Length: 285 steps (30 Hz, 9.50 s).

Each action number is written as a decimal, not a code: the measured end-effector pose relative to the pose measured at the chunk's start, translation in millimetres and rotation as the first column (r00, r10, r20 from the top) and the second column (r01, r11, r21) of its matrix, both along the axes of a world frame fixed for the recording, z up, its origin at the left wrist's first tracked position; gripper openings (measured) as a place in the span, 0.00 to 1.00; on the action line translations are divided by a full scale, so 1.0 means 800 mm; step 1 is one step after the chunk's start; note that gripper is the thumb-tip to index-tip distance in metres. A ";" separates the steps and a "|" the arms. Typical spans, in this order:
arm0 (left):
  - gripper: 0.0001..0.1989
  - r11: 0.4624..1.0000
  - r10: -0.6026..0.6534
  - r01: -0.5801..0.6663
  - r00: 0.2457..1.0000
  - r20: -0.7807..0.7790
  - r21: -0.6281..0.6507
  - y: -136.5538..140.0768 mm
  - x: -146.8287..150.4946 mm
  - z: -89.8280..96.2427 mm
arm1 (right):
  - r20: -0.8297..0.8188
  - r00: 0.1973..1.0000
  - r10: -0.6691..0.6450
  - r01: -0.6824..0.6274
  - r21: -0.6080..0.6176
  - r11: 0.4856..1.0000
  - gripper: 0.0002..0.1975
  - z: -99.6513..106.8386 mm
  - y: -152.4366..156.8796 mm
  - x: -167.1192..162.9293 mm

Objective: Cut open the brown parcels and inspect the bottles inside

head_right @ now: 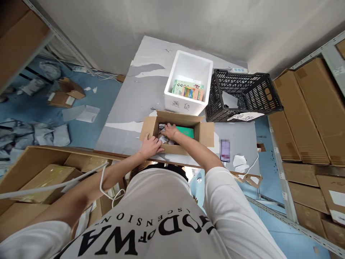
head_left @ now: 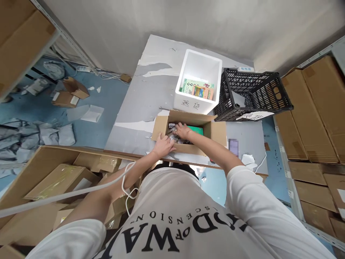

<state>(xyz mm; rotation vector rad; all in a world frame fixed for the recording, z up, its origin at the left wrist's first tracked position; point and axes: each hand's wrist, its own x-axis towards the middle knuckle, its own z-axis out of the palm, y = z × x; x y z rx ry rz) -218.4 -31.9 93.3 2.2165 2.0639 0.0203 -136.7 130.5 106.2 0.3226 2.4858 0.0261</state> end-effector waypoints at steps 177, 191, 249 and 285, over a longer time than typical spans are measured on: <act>0.33 0.890 0.130 -0.361 -0.388 0.912 -0.280 0.025 0.092 0.081 | -0.104 0.015 -0.994 -0.199 -0.975 0.099 0.25 0.151 0.062 0.130; 0.29 0.903 0.332 0.044 -0.704 0.628 -0.428 0.023 0.091 0.099 | -0.164 0.075 -0.984 -0.220 -0.965 0.144 0.27 0.169 0.067 0.137; 0.09 0.955 -0.149 -0.066 0.738 0.658 0.291 0.027 0.104 -0.040 | -0.698 0.162 -0.697 -0.032 -0.710 0.704 0.23 0.114 -0.018 0.257; 0.30 0.977 -0.059 -0.158 0.429 0.901 0.140 0.034 0.106 -0.016 | -0.725 0.453 -0.518 0.122 -0.526 0.842 0.21 -0.011 -0.049 0.267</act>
